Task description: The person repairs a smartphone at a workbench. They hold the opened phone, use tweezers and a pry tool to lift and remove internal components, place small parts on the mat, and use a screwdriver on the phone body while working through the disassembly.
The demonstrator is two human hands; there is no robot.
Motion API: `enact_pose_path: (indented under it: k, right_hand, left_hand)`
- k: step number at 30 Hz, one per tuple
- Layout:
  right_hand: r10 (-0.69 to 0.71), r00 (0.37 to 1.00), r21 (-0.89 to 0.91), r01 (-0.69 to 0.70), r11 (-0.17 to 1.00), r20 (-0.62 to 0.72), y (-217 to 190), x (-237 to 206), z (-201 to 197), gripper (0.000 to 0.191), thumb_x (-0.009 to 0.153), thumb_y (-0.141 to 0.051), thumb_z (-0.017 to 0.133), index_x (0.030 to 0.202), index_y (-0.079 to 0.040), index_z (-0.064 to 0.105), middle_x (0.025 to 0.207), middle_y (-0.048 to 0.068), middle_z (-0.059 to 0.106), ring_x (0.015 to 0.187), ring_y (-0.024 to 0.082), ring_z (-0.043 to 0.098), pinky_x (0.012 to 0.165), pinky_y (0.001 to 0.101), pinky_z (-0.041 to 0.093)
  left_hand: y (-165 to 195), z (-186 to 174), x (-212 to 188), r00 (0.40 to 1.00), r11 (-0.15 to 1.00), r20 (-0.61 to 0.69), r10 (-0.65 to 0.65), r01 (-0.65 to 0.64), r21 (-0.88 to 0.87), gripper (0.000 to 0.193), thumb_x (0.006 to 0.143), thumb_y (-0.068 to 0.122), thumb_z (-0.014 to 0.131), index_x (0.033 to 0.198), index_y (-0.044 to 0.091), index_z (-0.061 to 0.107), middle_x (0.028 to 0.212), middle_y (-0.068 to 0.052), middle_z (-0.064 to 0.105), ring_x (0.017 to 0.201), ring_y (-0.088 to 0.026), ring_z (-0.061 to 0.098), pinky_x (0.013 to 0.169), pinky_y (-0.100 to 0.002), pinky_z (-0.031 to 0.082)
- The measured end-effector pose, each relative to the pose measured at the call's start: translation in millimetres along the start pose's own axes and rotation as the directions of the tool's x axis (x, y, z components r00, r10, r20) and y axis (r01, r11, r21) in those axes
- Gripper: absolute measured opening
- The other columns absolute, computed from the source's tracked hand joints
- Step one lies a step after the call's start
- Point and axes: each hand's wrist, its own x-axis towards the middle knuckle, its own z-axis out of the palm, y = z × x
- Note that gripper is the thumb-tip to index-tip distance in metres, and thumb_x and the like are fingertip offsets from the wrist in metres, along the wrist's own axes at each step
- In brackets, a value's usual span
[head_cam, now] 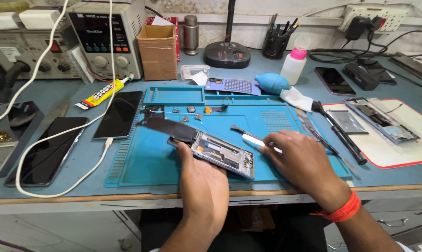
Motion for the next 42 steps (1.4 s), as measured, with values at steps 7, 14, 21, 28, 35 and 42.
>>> enact_pose_path:
  k: [7, 14, 21, 28, 35, 42]
  right_hand:
    - [0.027, 0.999, 0.028, -0.026, 0.999, -0.038, 12, -2, 1, 0.021, 0.086, -0.034, 0.073, 0.094, -0.017, 0.079, 0.088, 0.007, 0.072, 0.081, 0.03, 0.069, 0.068, 0.0452, 0.055]
    - [0.105, 0.976, 0.05, -0.097, 0.994, -0.193, 82, -1, -20, 0.022, 0.088, -0.03, 0.073, 0.1, -0.012, 0.078, 0.103, 0.01, 0.073, 0.079, 0.03, 0.07, 0.072, 0.0426, 0.055]
    - [0.532, 0.838, -0.278, -0.485, 0.829, 0.124, 159, -9, -36, 0.039, 0.079, -0.047, 0.077, 0.105, -0.018, 0.08, 0.102, 0.008, 0.08, 0.097, 0.031, 0.074, 0.083, 0.0478, 0.058]
    - [0.624, 0.763, -0.381, -0.534, 0.755, 0.169, 175, -14, -31, 0.044, 0.078, -0.053, 0.08, 0.101, -0.016, 0.084, 0.096, 0.008, 0.082, 0.095, 0.029, 0.077, 0.086, 0.0431, 0.062]
    - [0.688, 0.658, -0.445, -0.54, 0.714, 0.307, 178, -16, -35, 0.04, 0.08, -0.054, 0.076, 0.102, -0.021, 0.081, 0.093, 0.002, 0.079, 0.091, 0.023, 0.075, 0.083, 0.0424, 0.063]
    - [0.318, 0.929, 0.38, -0.229, 0.896, -0.19, 186, -26, -44, 0.026, 0.1, -0.021, 0.073, 0.118, -0.003, 0.07, 0.085, 0.014, 0.069, 0.065, 0.023, 0.068, 0.051, 0.0354, 0.051]
  left_hand:
    - [-6, 1, -14, 0.999, 1.0, 0.033, 0.021, -0.021, -0.007, 0.078, 0.105, 0.052, 0.043, 0.163, 0.019, 0.004, 0.168, -0.015, 0.014, 0.157, -0.029, 0.017, 0.125, -0.047, 0.014]
    - [-28, -7, -31, 0.986, 0.979, -0.036, -0.163, 0.157, -0.127, 0.093, 0.098, 0.054, 0.053, 0.165, 0.01, 0.005, 0.169, -0.025, 0.008, 0.158, -0.032, 0.005, 0.124, -0.048, 0.011]
    - [-31, 1, -44, 0.906, 0.912, -0.129, -0.404, 0.41, 0.023, 0.092, 0.089, 0.04, 0.064, 0.164, 0.025, 0.013, 0.169, -0.027, 0.017, 0.156, -0.036, 0.019, 0.122, -0.048, 0.022]
    - [72, 2, 28, 0.764, -0.121, 0.506, -0.399, -0.591, 0.797, 0.083, 0.091, 0.046, 0.069, 0.158, 0.014, 0.032, 0.16, -0.022, 0.042, 0.151, -0.035, 0.035, 0.122, -0.046, 0.029]
    - [67, -2, 63, 0.764, -0.373, 0.4, -0.505, -0.612, 0.698, 0.087, 0.075, 0.049, 0.082, 0.147, 0.015, 0.045, 0.135, -0.014, 0.059, 0.128, -0.033, 0.05, 0.111, -0.048, 0.038]
    - [70, 1, 55, 0.788, -0.349, 0.354, -0.503, -0.561, 0.751, 0.085, 0.072, 0.046, 0.084, 0.145, 0.02, 0.05, 0.127, -0.013, 0.06, 0.124, -0.033, 0.052, 0.109, -0.047, 0.039]
